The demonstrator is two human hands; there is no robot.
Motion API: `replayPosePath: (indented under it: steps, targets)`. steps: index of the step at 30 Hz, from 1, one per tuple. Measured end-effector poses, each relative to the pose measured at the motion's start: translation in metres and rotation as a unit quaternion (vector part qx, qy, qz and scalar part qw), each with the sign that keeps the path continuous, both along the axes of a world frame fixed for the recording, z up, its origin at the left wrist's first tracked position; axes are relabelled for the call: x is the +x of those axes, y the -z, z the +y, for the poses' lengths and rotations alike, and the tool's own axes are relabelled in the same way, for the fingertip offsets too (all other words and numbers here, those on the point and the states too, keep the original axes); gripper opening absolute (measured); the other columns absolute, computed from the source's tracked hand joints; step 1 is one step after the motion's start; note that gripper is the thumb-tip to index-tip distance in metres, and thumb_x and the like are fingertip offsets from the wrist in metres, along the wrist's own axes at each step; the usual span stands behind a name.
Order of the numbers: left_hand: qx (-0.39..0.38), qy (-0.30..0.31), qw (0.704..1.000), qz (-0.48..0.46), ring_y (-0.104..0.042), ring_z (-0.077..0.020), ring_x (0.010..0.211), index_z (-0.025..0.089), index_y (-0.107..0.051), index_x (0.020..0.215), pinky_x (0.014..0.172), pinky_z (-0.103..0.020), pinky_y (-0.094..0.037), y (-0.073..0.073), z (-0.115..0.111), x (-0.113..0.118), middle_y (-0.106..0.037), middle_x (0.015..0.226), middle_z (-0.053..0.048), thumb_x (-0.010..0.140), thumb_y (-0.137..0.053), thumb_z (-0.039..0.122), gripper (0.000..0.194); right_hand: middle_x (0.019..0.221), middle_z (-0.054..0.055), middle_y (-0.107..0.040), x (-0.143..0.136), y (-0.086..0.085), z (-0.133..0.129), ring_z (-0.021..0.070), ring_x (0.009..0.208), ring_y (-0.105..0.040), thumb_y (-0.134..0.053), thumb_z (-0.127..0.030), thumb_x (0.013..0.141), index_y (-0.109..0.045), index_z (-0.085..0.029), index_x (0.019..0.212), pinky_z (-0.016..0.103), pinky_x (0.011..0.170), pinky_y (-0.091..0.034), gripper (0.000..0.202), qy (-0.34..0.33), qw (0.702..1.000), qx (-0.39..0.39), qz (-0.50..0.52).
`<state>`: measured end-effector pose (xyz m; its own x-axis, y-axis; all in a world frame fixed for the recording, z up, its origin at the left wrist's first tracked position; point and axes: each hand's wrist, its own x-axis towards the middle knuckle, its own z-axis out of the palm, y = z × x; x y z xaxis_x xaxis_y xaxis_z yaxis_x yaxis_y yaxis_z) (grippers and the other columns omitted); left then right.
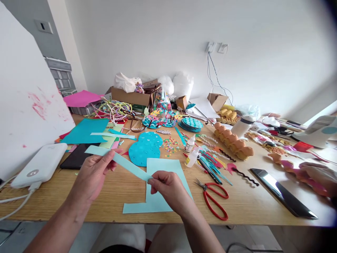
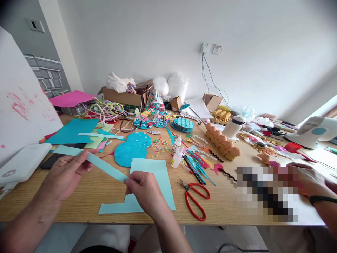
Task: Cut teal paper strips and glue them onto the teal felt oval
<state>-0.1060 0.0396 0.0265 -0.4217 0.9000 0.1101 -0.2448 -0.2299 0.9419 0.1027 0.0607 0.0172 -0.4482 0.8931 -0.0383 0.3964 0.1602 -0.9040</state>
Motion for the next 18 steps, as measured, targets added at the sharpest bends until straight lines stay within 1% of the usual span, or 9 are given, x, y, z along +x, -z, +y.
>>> replayPosePath:
  steps: [2,5,8,9,11,13,15,16,18]
  targets:
    - [-0.006,-0.009,1.0,0.002,-0.048,-0.0096,0.052,0.016,-0.072,0.068,0.045,-0.019,-0.039,0.002,0.004,-0.012,-0.063,0.061,-0.001,0.055,-0.078,0.039,0.027,0.051,-0.003,-0.056,0.006,0.003,0.004,0.008,0.047,-0.04,-0.054,-0.028,0.077,-0.059,-0.018,0.054,0.021,0.048,-0.028,0.025,0.01,1.0,0.0,0.002]
    - [0.011,-0.028,0.999,0.013,-0.047,-0.0104,0.053,0.016,-0.072,0.071,0.044,-0.019,-0.039,0.001,0.01,-0.025,-0.063,0.061,-0.002,0.053,-0.08,0.039,0.031,0.05,-0.003,-0.056,0.01,0.004,0.008,0.0083,0.048,-0.041,-0.055,-0.027,0.076,-0.057,-0.018,0.053,0.022,0.049,-0.028,0.025,0.01,1.0,-0.003,0.005]
    - [0.037,-0.032,0.999,-0.005,-0.049,-0.0118,0.055,0.016,-0.072,0.073,0.045,-0.02,-0.041,-0.002,0.013,-0.03,-0.064,0.064,-0.003,0.055,-0.079,0.041,0.032,0.051,-0.003,-0.056,0.009,0.004,0.009,0.0083,0.048,-0.041,-0.054,-0.027,0.076,-0.056,-0.018,0.053,0.022,0.05,-0.029,0.024,0.012,0.999,-0.02,0.023]
    - [0.046,-0.012,0.999,-0.024,-0.052,-0.0136,0.06,0.016,-0.072,0.075,0.048,-0.021,-0.043,-0.002,0.012,-0.029,-0.065,0.07,-0.005,0.056,-0.077,0.046,0.036,0.051,-0.003,-0.056,0.007,0.004,0.01,0.0083,0.048,-0.041,-0.054,-0.027,0.075,-0.055,-0.018,0.053,0.022,0.05,-0.03,0.024,0.012,0.999,-0.029,0.036]
    - [0.055,0.07,0.995,-0.053,-0.057,-0.0199,0.076,0.018,-0.071,0.087,0.056,-0.025,-0.048,0.001,0.01,-0.02,-0.066,0.089,-0.008,0.057,-0.07,0.061,0.052,0.05,-0.003,-0.055,0.0,0.005,0.009,0.0086,0.048,-0.041,-0.054,-0.029,0.075,-0.054,-0.019,0.054,0.022,0.052,-0.031,0.023,0.007,0.996,-0.053,0.077]
    - [0.039,0.164,0.985,-0.03,-0.056,-0.0245,0.087,0.02,-0.069,0.097,0.064,-0.03,-0.05,0.006,0.006,-0.006,-0.064,0.102,-0.01,0.058,-0.065,0.066,0.061,0.049,-0.004,-0.054,-0.009,0.005,0.008,0.0086,0.048,-0.042,-0.055,-0.032,0.073,-0.052,-0.019,0.055,0.022,0.053,-0.032,0.023,-0.005,0.989,-0.08,0.127]
    - [0.0,0.197,0.979,0.048,-0.056,-0.0211,0.077,0.019,-0.07,0.092,0.064,-0.029,-0.048,0.011,0.003,0.01,-0.066,0.092,-0.01,0.062,-0.07,0.054,0.046,0.048,-0.004,-0.054,-0.017,0.007,0.007,0.0086,0.047,-0.041,-0.055,-0.034,0.073,-0.052,-0.019,0.056,0.022,0.053,-0.032,0.023,-0.019,0.983,-0.097,0.157]
    - [-0.022,0.194,0.976,0.094,-0.054,-0.0176,0.067,0.018,-0.072,0.086,0.061,-0.027,-0.046,0.013,0.002,0.017,-0.066,0.081,-0.009,0.065,-0.07,0.049,0.038,0.048,-0.004,-0.054,-0.021,0.007,0.007,0.0085,0.047,-0.04,-0.055,-0.034,0.073,-0.052,-0.019,0.057,0.022,0.053,-0.032,0.023,-0.026,0.981,-0.1,0.162]
    - [-0.036,0.165,0.974,0.152,-0.049,-0.0141,0.056,0.017,-0.073,0.079,0.054,-0.024,-0.042,0.015,0.001,0.024,-0.061,0.061,-0.004,0.069,-0.067,0.046,0.032,0.049,-0.004,-0.054,-0.024,0.01,0.006,0.0084,0.047,-0.04,-0.054,-0.034,0.073,-0.051,-0.018,0.057,0.022,0.053,-0.032,0.022,-0.035,0.981,-0.102,0.159]
